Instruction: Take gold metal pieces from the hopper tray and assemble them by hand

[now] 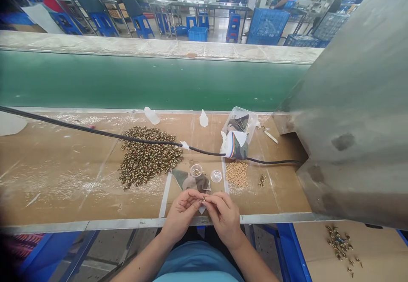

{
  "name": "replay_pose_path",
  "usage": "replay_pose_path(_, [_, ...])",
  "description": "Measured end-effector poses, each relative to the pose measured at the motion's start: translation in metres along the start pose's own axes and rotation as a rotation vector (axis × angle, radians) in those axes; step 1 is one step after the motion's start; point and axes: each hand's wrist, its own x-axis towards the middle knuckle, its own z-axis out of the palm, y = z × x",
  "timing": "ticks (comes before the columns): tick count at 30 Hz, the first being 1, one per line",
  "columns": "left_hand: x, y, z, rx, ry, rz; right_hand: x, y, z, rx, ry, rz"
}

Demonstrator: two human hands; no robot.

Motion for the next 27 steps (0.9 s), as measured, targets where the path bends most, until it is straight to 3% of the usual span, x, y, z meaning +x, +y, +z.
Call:
replay_pose_path(4, [0.001, 0.001, 0.001, 0.0, 0.005, -0.051, 0.004, 0.004, -0.01, -0.059, 0.012, 0.052])
replay_pose_path(9, [0.001, -0.005, 0.004, -0.014, 0.007, -0.047, 0.003, 0.031, -0.05, -0.325, 0.193, 0.141])
replay_pose_path(13, [0.004, -0.009, 0.007, -0.048, -0.009, -0.035, 0.003, 0.061, -0.079, -0.53, 0.277, 0.415])
replay_pose_path(16, [0.003, -0.01, 0.01, -0.071, -0.008, -0.024, 0.005, 0.071, -0.089, -0.53, 0.236, 0.669])
replay_pose_path(21, [0.002, -0.005, -0.001, -0.025, -0.002, 0.012, 0.007, 0.068, -0.092, -0.498, 0.214, 0.762])
replay_pose_path(24, [0.01, 0.009, -0.028, 0.212, 0.12, 0.143, 0.003, 0.073, -0.092, -0.532, 0.239, 0.72])
replay_pose_path(27, [0.02, 0.032, -0.061, 0.563, 0.433, 0.374, -0.004, 0.08, -0.092, -0.554, 0.257, 0.66])
